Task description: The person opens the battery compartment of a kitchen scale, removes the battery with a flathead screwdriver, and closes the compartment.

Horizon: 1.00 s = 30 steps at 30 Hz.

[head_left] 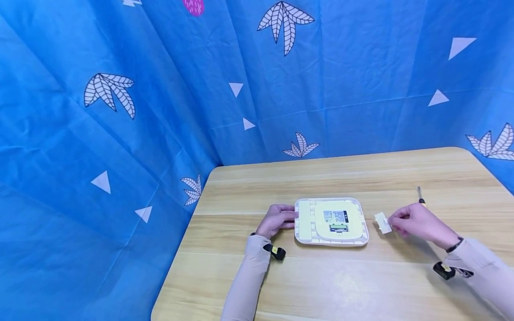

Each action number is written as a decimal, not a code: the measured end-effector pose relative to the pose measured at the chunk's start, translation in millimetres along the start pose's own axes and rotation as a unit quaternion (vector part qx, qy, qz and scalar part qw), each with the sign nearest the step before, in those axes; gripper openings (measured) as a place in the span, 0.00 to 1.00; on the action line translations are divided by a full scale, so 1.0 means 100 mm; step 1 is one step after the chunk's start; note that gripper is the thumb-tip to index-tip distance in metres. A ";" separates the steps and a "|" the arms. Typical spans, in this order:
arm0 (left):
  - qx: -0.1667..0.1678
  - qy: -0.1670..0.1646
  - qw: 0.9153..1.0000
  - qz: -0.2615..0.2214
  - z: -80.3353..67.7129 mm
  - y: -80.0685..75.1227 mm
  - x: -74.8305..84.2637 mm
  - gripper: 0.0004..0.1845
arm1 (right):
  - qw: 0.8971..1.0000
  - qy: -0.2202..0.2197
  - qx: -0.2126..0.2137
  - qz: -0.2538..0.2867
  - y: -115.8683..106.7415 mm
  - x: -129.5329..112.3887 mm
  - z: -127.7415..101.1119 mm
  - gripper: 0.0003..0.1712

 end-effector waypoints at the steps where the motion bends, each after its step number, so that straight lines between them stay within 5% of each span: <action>1: 0.000 0.000 1.000 0.001 0.00 0.00 0.00 0.23 | 1.000 0.006 -0.002 0.006 0.01 0.03 -0.02 0.14; 9: 0.001 -0.003 1.000 -0.001 0.00 0.00 -0.01 0.23 | 0.997 0.038 -0.018 0.057 0.09 0.22 -0.17 0.16; 30: 0.003 -0.005 1.000 -0.001 -0.01 0.01 0.00 0.24 | 0.997 0.061 -0.046 0.012 0.13 0.29 -0.30 0.21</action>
Point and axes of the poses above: each hand's wrist, its own z-axis towards the middle knuckle, its own y-axis out of the palm, x = y × z, the point moved 4 cm from there along z, towards the middle knuckle, and after that the axes turned 14 degrees about -y, right-handed, at the moved point
